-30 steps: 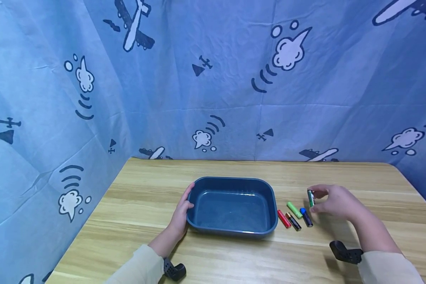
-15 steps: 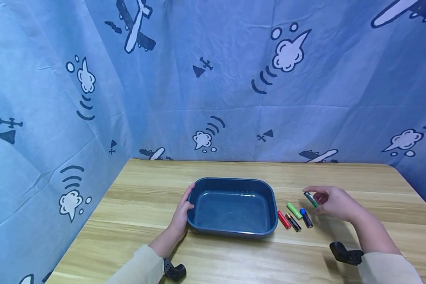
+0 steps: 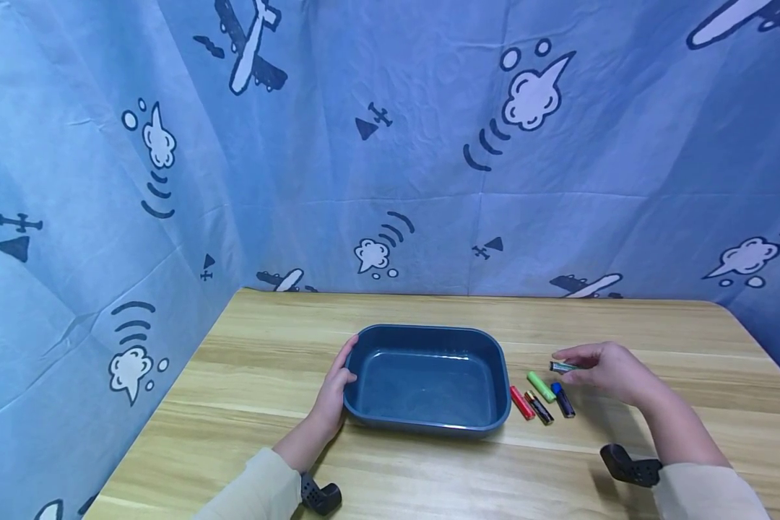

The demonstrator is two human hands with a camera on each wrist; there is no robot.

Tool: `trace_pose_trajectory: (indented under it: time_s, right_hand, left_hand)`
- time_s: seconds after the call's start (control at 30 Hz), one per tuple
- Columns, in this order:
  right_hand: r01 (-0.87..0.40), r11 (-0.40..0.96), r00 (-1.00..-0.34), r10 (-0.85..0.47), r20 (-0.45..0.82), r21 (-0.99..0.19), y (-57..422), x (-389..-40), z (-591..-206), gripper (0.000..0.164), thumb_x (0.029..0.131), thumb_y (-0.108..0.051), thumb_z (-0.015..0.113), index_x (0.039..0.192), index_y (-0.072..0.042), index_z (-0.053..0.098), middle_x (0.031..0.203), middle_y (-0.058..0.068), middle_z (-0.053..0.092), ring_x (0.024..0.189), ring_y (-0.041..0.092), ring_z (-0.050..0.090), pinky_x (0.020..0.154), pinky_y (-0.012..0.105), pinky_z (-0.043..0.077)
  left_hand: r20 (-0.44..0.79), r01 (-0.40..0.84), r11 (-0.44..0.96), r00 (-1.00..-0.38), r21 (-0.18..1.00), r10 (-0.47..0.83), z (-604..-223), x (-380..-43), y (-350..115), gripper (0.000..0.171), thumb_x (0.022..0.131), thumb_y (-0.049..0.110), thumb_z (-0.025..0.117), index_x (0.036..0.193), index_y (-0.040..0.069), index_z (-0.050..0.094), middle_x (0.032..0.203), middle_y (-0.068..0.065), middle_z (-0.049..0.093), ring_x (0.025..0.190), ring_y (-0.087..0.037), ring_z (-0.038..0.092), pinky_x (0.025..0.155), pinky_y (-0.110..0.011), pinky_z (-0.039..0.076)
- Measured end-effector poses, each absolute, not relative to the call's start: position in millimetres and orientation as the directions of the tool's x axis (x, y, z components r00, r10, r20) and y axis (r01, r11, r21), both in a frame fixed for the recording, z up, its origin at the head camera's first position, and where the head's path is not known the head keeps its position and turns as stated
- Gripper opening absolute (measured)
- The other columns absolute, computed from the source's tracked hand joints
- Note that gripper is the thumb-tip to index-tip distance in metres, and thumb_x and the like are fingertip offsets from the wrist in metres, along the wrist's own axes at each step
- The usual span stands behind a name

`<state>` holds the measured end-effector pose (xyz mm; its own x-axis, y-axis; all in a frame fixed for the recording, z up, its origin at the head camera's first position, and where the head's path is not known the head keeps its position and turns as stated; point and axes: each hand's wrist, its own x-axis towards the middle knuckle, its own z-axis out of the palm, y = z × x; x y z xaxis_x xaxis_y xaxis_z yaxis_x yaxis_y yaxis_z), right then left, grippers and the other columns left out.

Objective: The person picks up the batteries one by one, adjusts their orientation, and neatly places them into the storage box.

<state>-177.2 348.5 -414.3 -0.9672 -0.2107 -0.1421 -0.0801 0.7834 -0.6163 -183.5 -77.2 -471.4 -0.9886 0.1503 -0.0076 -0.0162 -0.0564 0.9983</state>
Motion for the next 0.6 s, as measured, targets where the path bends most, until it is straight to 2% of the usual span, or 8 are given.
trace_pose_trajectory:
  time_s: [0.1,0.13,0.3,0.43,0.5,0.6]
  right_hand:
    - [-0.092,0.816,-0.973,-0.197,-0.123,-0.571,344.7,-178.3,-414.3,0.036,0.08,-0.026,0.071,0.107,-0.004,0.067,0.101,0.013,0.066,0.094,0.031,0.058,0.069,0.036,0.049]
    - [-0.098,0.819,-0.975,-0.194,-0.113,-0.565,343.3,-178.6,-414.1,0.032,0.08,-0.025,0.071,0.105,-0.006,0.068,0.101,0.012,0.066,0.095,0.03,0.057,0.069,0.037,0.048]
    - [-0.174,0.815,-0.976,-0.218,-0.015,-0.553,334.2,-178.7,-411.1,0.023,0.076,-0.018,0.075,0.097,-0.011,0.071,0.102,0.009,0.062,0.094,0.021,0.053,0.07,0.036,0.045]
    - [-0.222,0.792,-0.97,-0.237,0.048,-0.569,327.6,-178.4,-405.8,0.022,0.074,-0.018,0.075,0.095,-0.014,0.073,0.103,0.006,0.059,0.091,0.01,0.05,0.072,0.035,0.044]
    - [-0.236,0.771,-0.967,-0.247,0.065,-0.591,324.7,-178.4,-403.3,0.022,0.076,-0.021,0.075,0.096,-0.014,0.073,0.101,0.004,0.06,0.085,0.004,0.049,0.068,0.03,0.044]
    - [-0.251,0.73,-0.961,-0.265,0.075,-0.636,319.0,-178.5,-401.3,0.021,0.078,-0.02,0.073,0.097,-0.012,0.072,0.097,0.002,0.063,0.076,0.005,0.049,0.06,0.024,0.043]
  left_hand:
    - [-0.001,-0.009,-0.051,-0.989,0.999,0.145,-477.6,-186.6,-76.9,0.064,0.084,-0.001,0.032,0.145,0.016,0.032,0.152,-0.003,0.02,0.139,-0.028,0.011,0.108,-0.055,0.008]
    - [-0.003,-0.01,-0.051,-0.989,0.999,0.145,-474.7,-185.4,-76.8,0.064,0.083,-0.002,0.032,0.145,0.014,0.031,0.152,-0.004,0.02,0.139,-0.029,0.011,0.108,-0.055,0.008]
    - [-0.014,-0.023,-0.056,-0.987,0.998,0.162,-453.0,-175.6,-77.0,0.062,0.084,-0.005,0.03,0.145,0.007,0.029,0.152,-0.01,0.018,0.139,-0.031,0.01,0.109,-0.054,0.008]
    - [-0.021,-0.03,-0.053,-0.986,0.998,0.164,-451.2,-174.8,-77.0,0.062,0.084,-0.005,0.03,0.145,0.006,0.028,0.152,-0.01,0.018,0.139,-0.031,0.01,0.109,-0.054,0.009]
    - [-0.025,-0.035,-0.057,-0.986,0.998,0.164,-451.2,-174.8,-77.1,0.062,0.084,-0.005,0.03,0.145,0.007,0.028,0.153,-0.01,0.018,0.139,-0.031,0.01,0.109,-0.054,0.009]
    - [-0.027,-0.037,-0.063,-0.986,0.997,0.163,-451.5,-175.0,-77.1,0.062,0.084,-0.005,0.03,0.145,0.007,0.029,0.153,-0.01,0.017,0.139,-0.031,0.01,0.109,-0.054,0.009]
